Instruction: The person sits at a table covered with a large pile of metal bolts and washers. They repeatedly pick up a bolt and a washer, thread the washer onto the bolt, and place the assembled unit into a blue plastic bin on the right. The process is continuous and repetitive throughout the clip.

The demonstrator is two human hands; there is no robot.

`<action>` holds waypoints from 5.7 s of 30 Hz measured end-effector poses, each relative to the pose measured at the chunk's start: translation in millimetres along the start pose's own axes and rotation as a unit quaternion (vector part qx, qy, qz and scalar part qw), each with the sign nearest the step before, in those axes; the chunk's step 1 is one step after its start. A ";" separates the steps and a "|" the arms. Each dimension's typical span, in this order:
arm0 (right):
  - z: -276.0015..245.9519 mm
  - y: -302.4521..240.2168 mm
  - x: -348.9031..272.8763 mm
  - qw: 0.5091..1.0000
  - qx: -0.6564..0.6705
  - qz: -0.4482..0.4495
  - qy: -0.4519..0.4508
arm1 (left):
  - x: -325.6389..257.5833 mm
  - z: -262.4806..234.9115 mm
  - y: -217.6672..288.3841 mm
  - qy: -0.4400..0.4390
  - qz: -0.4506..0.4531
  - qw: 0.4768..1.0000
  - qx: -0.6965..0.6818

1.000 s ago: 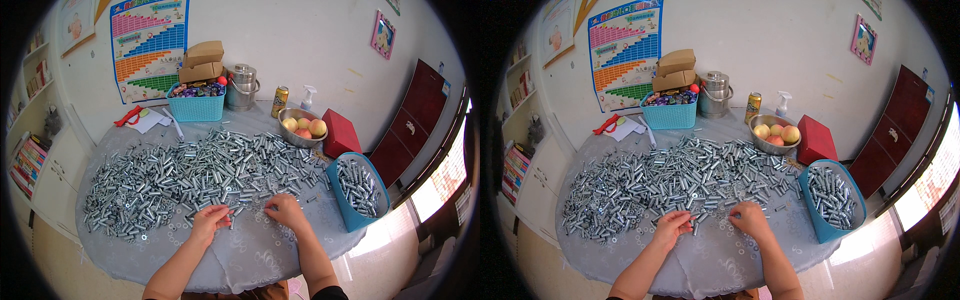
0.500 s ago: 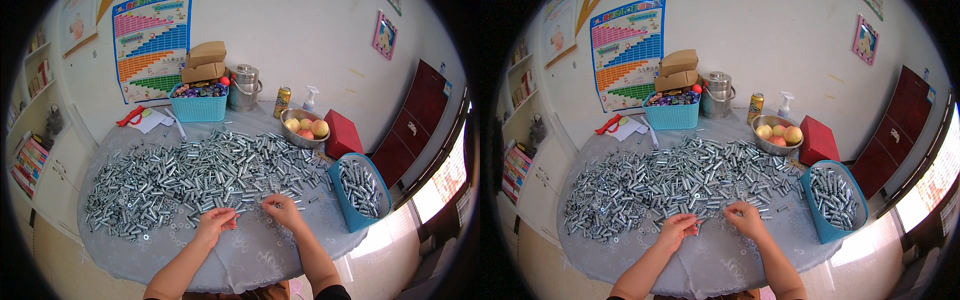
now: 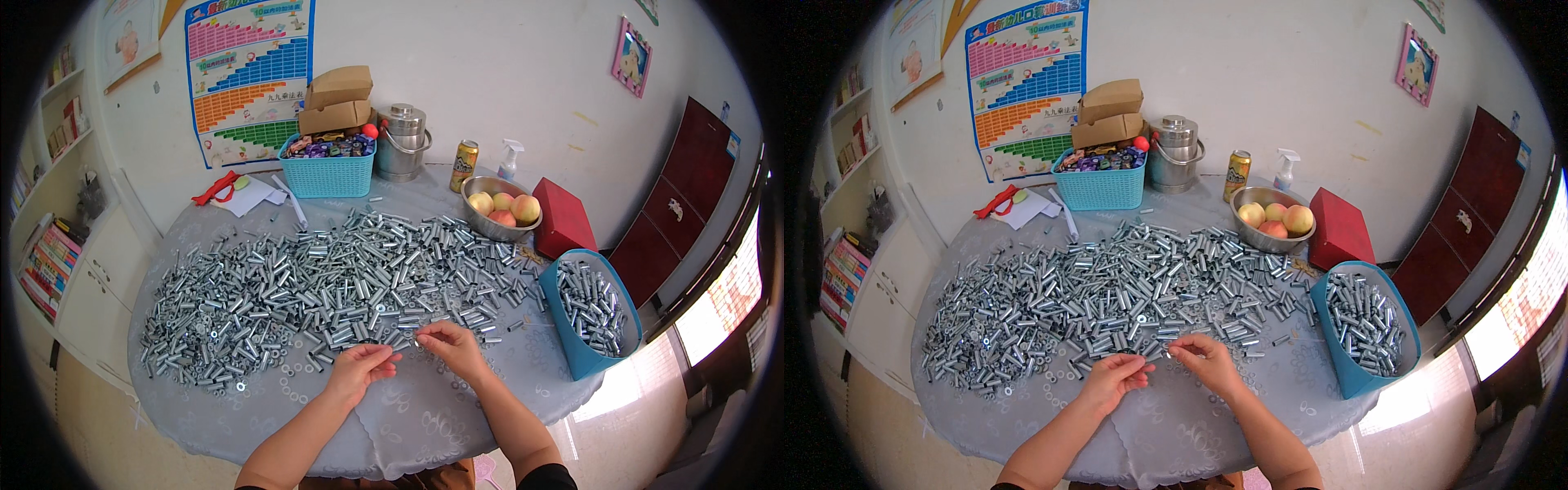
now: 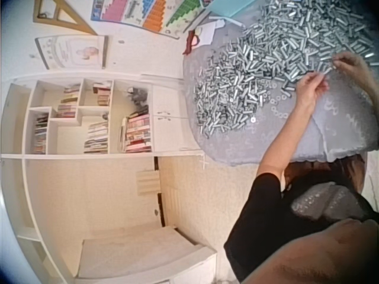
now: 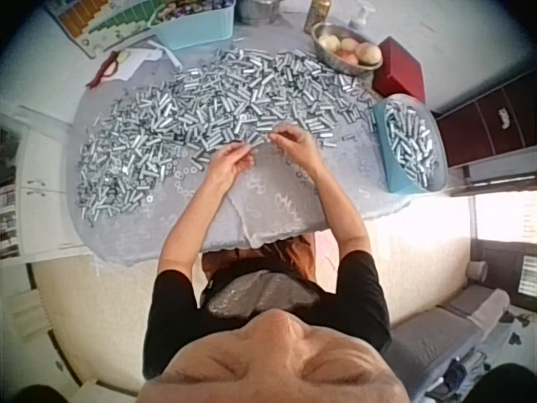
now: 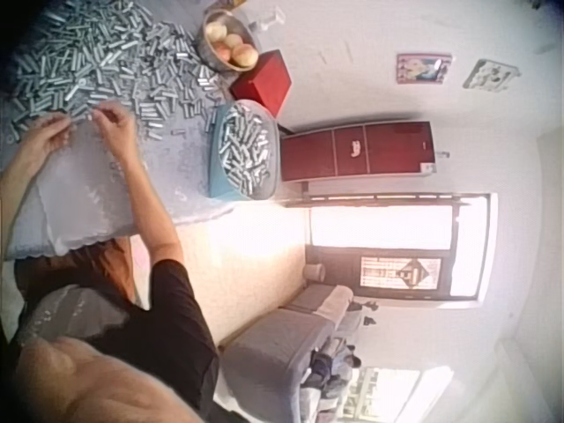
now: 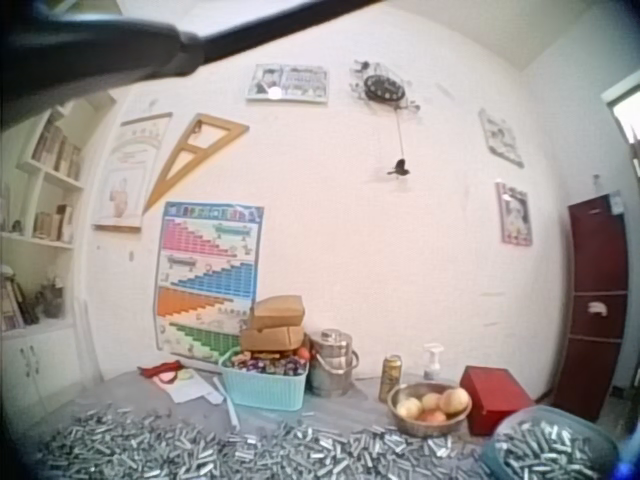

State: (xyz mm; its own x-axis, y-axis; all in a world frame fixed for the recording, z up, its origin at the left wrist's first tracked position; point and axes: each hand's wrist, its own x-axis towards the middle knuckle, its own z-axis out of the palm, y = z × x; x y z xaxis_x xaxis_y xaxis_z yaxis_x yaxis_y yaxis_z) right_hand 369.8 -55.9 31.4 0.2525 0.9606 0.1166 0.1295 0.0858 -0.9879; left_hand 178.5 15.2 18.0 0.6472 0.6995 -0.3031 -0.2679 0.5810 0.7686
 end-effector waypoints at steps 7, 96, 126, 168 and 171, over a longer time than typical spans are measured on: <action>-0.7 -4.4 -0.4 0.995 -0.070 -0.067 0.007 | 1.8 -0.5 -2.3 -0.003 0.000 1.000 -0.028; 8.2 1.4 -3.8 0.998 -0.022 -0.046 0.040 | 5.6 -7.9 -1.9 -0.039 -0.012 0.999 -0.036; 8.1 7.2 8.0 0.861 -0.434 -0.262 0.047 | 7.3 -11.3 3.4 -0.026 0.018 0.997 -0.074; -4.4 -5.2 -2.0 0.991 -0.090 -0.048 -0.083 | 1.7 1.2 2.6 0.022 0.073 0.997 0.012; 1.3 -4.7 -2.1 0.998 -0.055 -0.031 -0.030 | 1.7 0.2 2.3 0.024 0.075 0.997 0.010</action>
State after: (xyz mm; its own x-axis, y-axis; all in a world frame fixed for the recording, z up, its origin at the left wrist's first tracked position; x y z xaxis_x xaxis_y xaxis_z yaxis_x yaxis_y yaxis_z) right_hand 367.4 -58.0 35.7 0.1832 0.9687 0.1676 0.2491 0.1191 -0.9611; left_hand 179.1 17.6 19.4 0.5658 0.7972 -0.2107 -0.3449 0.4609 0.8177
